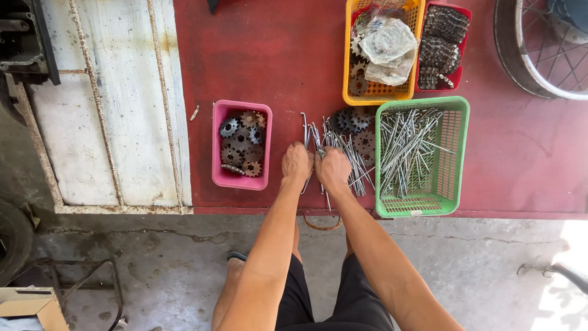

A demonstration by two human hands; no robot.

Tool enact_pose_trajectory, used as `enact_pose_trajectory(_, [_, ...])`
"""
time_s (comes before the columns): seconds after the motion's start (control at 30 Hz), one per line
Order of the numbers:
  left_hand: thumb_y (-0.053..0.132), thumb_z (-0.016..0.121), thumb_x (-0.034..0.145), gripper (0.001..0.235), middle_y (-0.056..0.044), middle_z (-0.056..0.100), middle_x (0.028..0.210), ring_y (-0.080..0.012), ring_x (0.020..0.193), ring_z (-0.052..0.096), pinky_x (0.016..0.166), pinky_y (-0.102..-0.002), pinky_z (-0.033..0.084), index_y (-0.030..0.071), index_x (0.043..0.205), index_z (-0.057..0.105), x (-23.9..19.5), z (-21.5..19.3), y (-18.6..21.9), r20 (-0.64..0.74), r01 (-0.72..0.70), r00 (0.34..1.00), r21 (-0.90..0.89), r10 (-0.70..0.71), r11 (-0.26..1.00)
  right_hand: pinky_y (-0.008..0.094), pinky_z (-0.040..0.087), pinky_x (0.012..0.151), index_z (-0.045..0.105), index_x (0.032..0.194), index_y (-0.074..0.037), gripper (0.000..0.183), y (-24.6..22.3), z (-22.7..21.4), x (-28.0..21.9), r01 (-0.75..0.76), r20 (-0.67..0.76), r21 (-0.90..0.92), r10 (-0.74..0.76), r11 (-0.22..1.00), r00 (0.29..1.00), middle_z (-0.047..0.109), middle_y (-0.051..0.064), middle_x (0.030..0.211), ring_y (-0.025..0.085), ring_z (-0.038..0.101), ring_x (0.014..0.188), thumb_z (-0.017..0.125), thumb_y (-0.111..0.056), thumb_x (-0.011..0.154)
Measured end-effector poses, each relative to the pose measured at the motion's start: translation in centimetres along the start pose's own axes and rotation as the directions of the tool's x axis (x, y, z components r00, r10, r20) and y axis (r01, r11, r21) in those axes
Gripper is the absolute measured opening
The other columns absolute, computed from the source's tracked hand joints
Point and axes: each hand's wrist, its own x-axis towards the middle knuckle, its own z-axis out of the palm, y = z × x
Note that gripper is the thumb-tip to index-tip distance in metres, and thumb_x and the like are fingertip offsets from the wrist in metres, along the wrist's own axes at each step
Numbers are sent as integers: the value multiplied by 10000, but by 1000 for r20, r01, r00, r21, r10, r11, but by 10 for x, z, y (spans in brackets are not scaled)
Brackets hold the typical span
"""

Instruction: The person stands at a red workbench and wipes a bundle of long, thin metal rods with a cloth. They hold the rods in their left hand and use the cloth in their right hand to wipe the surfaces. The rods are then placed back into a green basket on the table.

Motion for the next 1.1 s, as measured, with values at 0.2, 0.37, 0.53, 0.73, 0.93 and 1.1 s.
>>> enact_pose_trajectory(0.2, [163, 567, 970, 248, -208, 659, 1121, -432, 1043, 707, 895, -504, 599, -7, 1149, 583, -17, -6, -4, -54, -94, 994, 36, 96, 995, 493, 608, 857, 752, 1085, -195, 323, -21, -20, -11, -4, 31, 16, 4, 1000, 1000, 709, 99, 983, 358, 747, 985, 658, -462, 931])
enact_pose_trajectory(0.37, [106, 583, 916, 249, -204, 656, 1108, -437, 1025, 711, 888, -504, 600, -26, 1125, 556, 1, 21, -21, 5, -98, 995, 78, 98, 992, 509, 610, 824, 769, 999, -156, 316, -19, -20, -4, -16, 49, 79, 12, 997, 999, 735, 144, 920, 404, 755, 945, 687, -438, 881])
enact_pose_trajectory(0.53, [87, 571, 894, 243, -183, 639, 1049, -419, 956, 724, 842, -496, 610, -14, 1113, 545, 2, 23, -20, -45, -159, 985, 133, 166, 978, 531, 587, 896, 796, 1045, -161, 335, -17, -42, -8, -10, 111, 146, -6, 989, 994, 754, 200, 977, 446, 727, 1025, 663, -424, 885])
enact_pose_trajectory(0.73, [73, 492, 982, 259, -298, 641, 1073, -533, 1022, 686, 875, -596, 569, -64, 1200, 472, -32, 0, -9, -26, -203, 979, -132, 201, 970, 560, 565, 918, 782, 1141, -109, 400, -8, -47, -13, 12, 112, 316, -50, 949, 993, 762, 227, 1019, 473, 708, 1053, 688, -382, 863])
enact_pose_trajectory(0.93, [141, 379, 1055, 210, -369, 664, 986, -563, 938, 691, 785, -626, 553, -6, 1197, 426, -74, -43, 16, 2, -233, 963, -496, 269, 836, 554, 559, 893, 789, 1136, -125, 416, -22, -110, -39, 48, 107, 441, -106, 896, 989, 762, 212, 1005, 445, 707, 1041, 677, -404, 849])
enact_pose_trajectory(1.1, [215, 282, 1084, 190, -325, 622, 946, -534, 918, 678, 814, -652, 540, 60, 1144, 375, -111, -86, 52, 24, -261, 931, -654, 365, 710, 522, 554, 861, 795, 1120, -75, 412, -25, -164, -63, 111, 29, 596, -159, 795, 987, 768, 204, 904, 372, 744, 934, 687, -351, 835])
